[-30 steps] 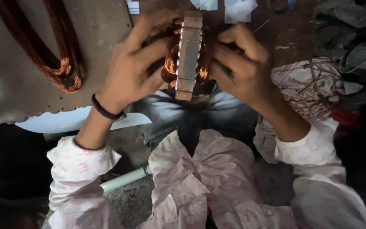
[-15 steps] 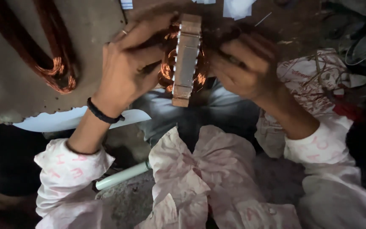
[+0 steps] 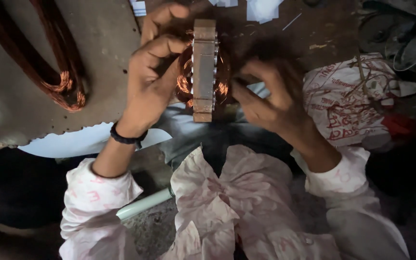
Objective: Repairing an electrical motor by winding copper coils into the stator and adding insulation.
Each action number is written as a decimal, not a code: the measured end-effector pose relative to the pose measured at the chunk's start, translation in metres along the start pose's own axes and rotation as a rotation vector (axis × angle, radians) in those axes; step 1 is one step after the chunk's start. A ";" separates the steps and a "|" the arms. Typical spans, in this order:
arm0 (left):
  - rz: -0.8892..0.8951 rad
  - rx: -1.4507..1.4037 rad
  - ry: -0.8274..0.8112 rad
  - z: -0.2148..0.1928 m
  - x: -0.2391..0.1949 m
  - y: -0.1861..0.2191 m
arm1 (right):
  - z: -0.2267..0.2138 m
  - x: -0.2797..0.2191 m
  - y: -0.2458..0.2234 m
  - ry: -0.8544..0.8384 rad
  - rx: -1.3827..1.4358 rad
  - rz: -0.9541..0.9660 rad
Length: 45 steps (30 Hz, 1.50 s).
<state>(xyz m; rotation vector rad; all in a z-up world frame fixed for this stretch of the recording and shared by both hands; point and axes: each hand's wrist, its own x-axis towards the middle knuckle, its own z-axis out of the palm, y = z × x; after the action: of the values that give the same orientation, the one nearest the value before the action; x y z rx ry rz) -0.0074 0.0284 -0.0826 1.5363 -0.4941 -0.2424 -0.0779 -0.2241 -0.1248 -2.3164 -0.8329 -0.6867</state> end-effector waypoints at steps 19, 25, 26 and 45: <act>-0.169 -0.329 -0.077 -0.009 -0.001 -0.003 | -0.004 0.009 -0.007 -0.085 0.017 0.167; 0.078 0.443 -0.088 -0.007 0.012 0.022 | -0.004 0.022 0.011 -0.077 0.114 0.071; 0.078 0.471 -0.091 -0.007 0.013 0.024 | -0.003 0.025 0.015 -0.088 0.084 0.005; -0.368 -0.437 -0.153 -0.015 0.003 0.002 | -0.005 0.035 0.010 -0.077 -0.039 -0.041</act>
<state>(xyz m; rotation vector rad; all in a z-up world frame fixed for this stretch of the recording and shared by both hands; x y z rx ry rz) 0.0011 0.0404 -0.0795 1.1735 -0.2494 -0.7097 -0.0484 -0.2205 -0.1025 -2.3796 -0.9117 -0.6394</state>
